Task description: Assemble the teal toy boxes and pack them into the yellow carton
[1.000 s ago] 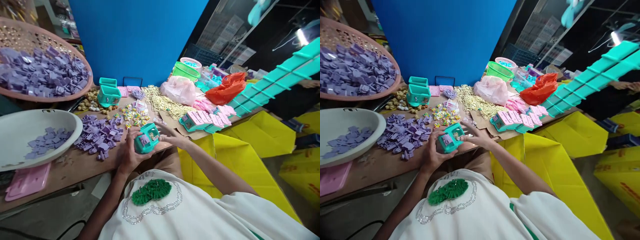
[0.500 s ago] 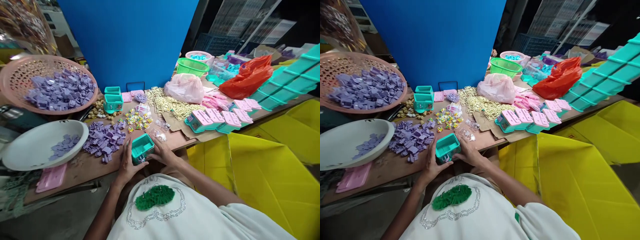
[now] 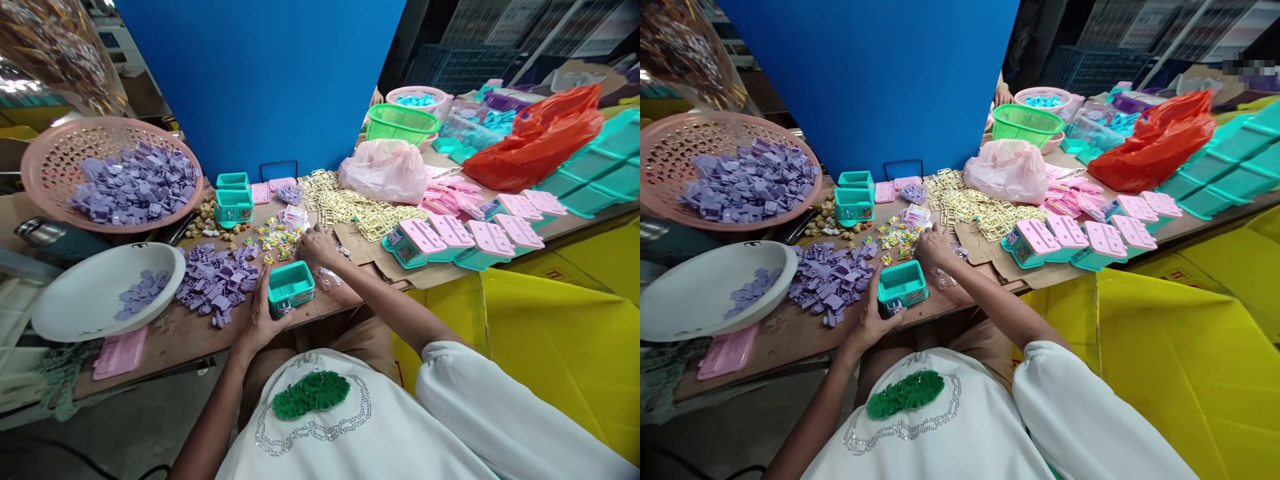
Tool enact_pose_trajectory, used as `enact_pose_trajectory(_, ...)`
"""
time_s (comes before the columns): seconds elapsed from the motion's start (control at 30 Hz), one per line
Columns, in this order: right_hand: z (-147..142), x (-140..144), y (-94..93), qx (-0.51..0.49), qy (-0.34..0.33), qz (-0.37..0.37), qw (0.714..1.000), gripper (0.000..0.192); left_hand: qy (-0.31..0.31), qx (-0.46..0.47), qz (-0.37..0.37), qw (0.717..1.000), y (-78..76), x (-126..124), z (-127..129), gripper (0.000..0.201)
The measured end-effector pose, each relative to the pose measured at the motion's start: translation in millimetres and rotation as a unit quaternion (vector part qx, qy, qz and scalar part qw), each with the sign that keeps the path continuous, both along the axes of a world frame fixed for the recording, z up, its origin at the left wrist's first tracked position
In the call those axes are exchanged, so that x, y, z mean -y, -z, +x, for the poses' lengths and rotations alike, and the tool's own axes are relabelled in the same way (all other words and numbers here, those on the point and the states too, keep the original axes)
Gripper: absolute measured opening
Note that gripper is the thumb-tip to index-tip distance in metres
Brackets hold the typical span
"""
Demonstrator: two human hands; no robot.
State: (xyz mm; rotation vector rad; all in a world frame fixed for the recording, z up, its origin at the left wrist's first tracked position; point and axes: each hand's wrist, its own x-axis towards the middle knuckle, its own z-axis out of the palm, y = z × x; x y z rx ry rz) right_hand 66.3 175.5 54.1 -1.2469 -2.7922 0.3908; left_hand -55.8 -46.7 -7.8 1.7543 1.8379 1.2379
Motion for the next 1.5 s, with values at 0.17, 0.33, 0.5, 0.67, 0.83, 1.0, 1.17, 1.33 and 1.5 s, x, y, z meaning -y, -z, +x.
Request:
enact_pose_trajectory(0.17, 9, -16, 0.9, -0.049, 0.006, -0.019, 0.999, 0.02, -0.008, -0.004, 0.007, 1.0, 5.2, -5, 2, 0.105)
enact_pose_trajectory(0.33, 31, -28, -7.0, -0.14, 0.025, -0.002, 0.99, 0.013, -0.021, 0.006, 0.009, 1.0, 10.5, -8, 3, 0.104)
enact_pose_trajectory(0.5, 44, 2, -8.1, -0.396, -0.086, -0.099, 0.909, 0.014, -0.028, 0.029, 0.003, 0.999, 12.2, -7, 4, 0.099)
enact_pose_trajectory(0.67, 39, 40, -3.7, -0.347, -0.263, -0.047, 0.899, 0.016, -0.03, 0.033, 0.01, 0.999, 14.6, -9, 3, 0.095)
enact_pose_trajectory(0.83, 42, -7, -12.7, -0.233, -0.073, 0.017, 0.97, 0.027, -0.056, 0.046, 0.008, 0.997, 19.6, -10, 4, 0.094)
enact_pose_trajectory(1.0, 46, -68, -10.6, -0.084, 0.096, 0.063, 0.99, 0.013, -0.056, 0.048, 0.007, 0.997, 27.8, -10, 3, 0.091)
enact_pose_trajectory(1.17, 42, -75, 7.0, -0.117, 0.121, 0.057, 0.984, 0.012, -0.058, 0.046, 0.02, 0.997, 27.6, -11, 2, 0.09)
enact_pose_trajectory(1.33, 54, -82, 4.5, -0.27, 0.159, 0.015, 0.949, 0.024, -0.048, 0.033, 0.005, 0.998, 22.2, -9, 3, 0.096)
enact_pose_trajectory(1.5, 73, -85, -8.6, -0.437, 0.161, -0.118, 0.877, 0.04, -0.06, 0.019, 0.009, 0.998, 28.5, -11, -1, 0.094)
